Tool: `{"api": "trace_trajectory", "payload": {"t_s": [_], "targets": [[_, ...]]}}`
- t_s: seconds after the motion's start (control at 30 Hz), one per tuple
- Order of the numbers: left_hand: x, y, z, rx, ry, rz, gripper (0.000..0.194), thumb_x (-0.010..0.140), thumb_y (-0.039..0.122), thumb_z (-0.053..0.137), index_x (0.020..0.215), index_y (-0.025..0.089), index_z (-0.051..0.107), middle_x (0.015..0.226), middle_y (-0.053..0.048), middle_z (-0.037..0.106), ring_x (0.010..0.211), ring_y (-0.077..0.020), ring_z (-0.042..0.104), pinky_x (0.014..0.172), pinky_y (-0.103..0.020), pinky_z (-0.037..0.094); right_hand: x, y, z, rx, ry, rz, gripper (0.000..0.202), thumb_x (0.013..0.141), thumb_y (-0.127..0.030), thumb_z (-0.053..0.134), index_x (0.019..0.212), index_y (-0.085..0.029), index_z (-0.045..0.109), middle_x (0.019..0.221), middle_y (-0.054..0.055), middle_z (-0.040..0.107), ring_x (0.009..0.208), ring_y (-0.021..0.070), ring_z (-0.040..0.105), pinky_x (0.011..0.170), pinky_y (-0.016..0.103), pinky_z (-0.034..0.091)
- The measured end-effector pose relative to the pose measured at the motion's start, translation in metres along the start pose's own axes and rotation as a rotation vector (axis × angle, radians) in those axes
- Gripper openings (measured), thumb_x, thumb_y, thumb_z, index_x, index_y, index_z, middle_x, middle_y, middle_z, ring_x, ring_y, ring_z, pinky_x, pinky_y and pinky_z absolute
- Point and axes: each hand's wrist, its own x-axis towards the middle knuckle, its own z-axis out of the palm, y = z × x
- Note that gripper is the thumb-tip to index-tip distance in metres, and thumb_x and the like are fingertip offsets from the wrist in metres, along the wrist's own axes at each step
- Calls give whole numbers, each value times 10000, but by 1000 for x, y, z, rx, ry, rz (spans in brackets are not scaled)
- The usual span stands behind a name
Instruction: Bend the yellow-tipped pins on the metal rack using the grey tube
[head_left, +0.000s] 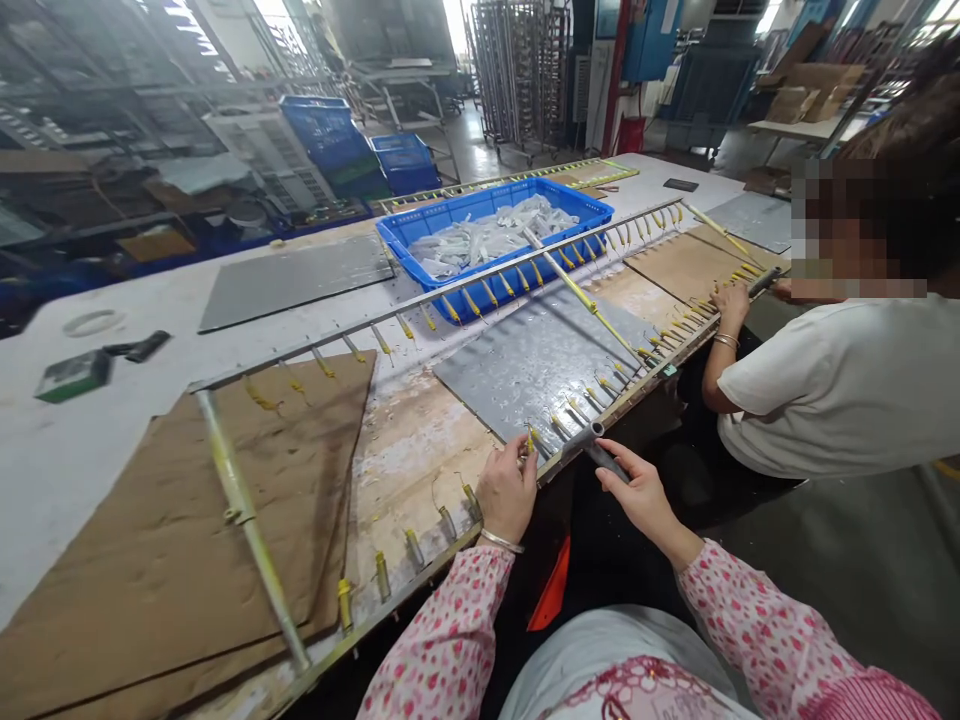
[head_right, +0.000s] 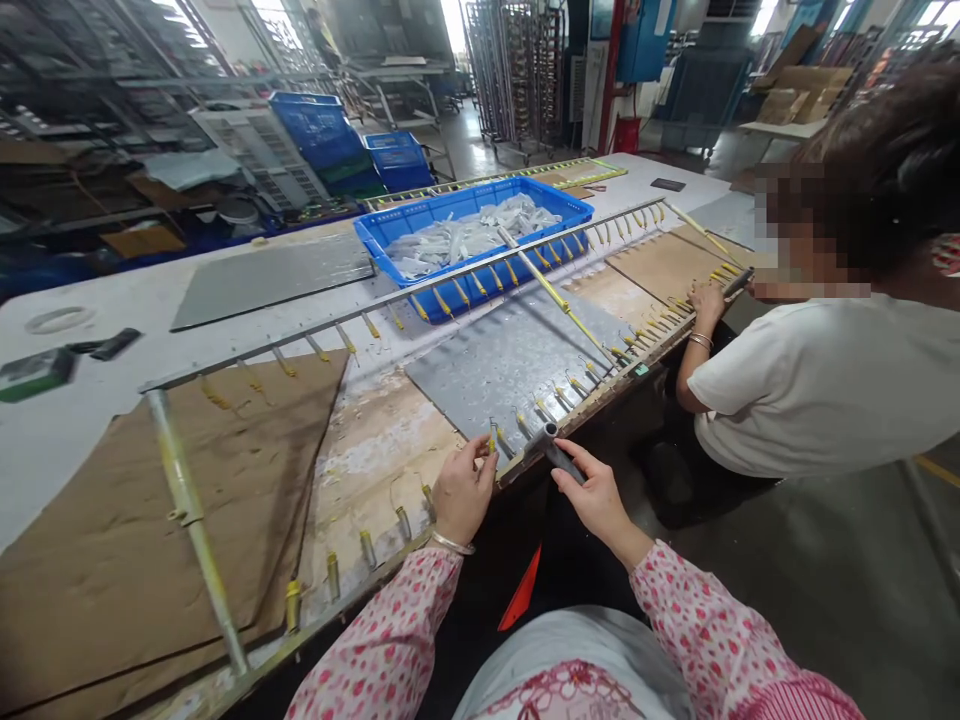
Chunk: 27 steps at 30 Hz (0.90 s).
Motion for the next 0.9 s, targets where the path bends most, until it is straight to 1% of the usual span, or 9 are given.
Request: {"api": "trace_trajectory", "payload": {"t_s": [0.07,0.2,0.3,0.37,0.5,0.63,0.7,0.77,0.9], "targets": [[0,2,1,-36,6,66,183,932,277,564,1075,224,666,854,-52,672,773,-212,613,683,-315,452,2,-1,-2,0,39,-8,416,852,-323,627,1241,-177,647,776,21,685,638,159,622,629,301,553],[1,6,-2,-76,5,194,163,951,264,531,1013,221,675,890,-49,690,836,-218,594,741,-327,455,8,-7,-11,-49,104,-66,397,852,-308,632,1230,-191,659,988,61,724,774,189,677,768,345,573],[1,8,-3,-56,-32,257,169,963,250,503,984,212,667,893,-46,688,835,-222,566,767,-343,439,12,-13,-16,-117,89,-115,387,869,-299,620,1241,-197,654,998,56,729,787,189,688,786,340,574],[1,8,-2,-42,-40,259,171,965,239,494,967,203,661,876,-45,678,829,-223,555,771,-347,429,14,-19,-19,-161,66,-170,379,884,-302,612,1246,-196,651,988,54,731,784,187,692,791,335,575],[1,6,1,-11,-39,253,165,959,221,495,941,192,657,844,-43,658,822,-223,540,772,-349,417,16,-35,-26,-245,69,-358,342,908,-288,611,1237,-205,648,993,62,730,797,187,692,766,315,577],[1,7,2,9,-29,263,154,947,205,503,919,187,653,818,-42,642,813,-221,530,768,-347,414,12,-47,-33,-306,90,-594,353,906,-211,625,1258,-237,614,948,50,714,732,167,669,659,272,558],[1,7,2,17,-23,266,147,942,200,508,909,187,651,805,-40,636,810,-222,526,760,-344,410,11,-45,-33,-334,66,-676,365,919,-186,604,1280,-239,587,905,43,701,717,163,658,646,266,546],[1,7,1,22,-22,270,144,940,198,512,904,187,651,807,-39,635,816,-223,524,759,-343,409,11,-38,-31,-419,-7,-697,348,953,-198,552,1299,-223,574,873,45,685,712,160,648,643,260,531],[2,6,2,43,-31,298,137,937,198,522,905,183,654,813,-40,637,822,-231,517,759,-349,411,14,-32,-30,-689,-168,-577,351,1007,-277,468,1330,-192,575,730,19,614,595,133,581,545,223,459]]}}
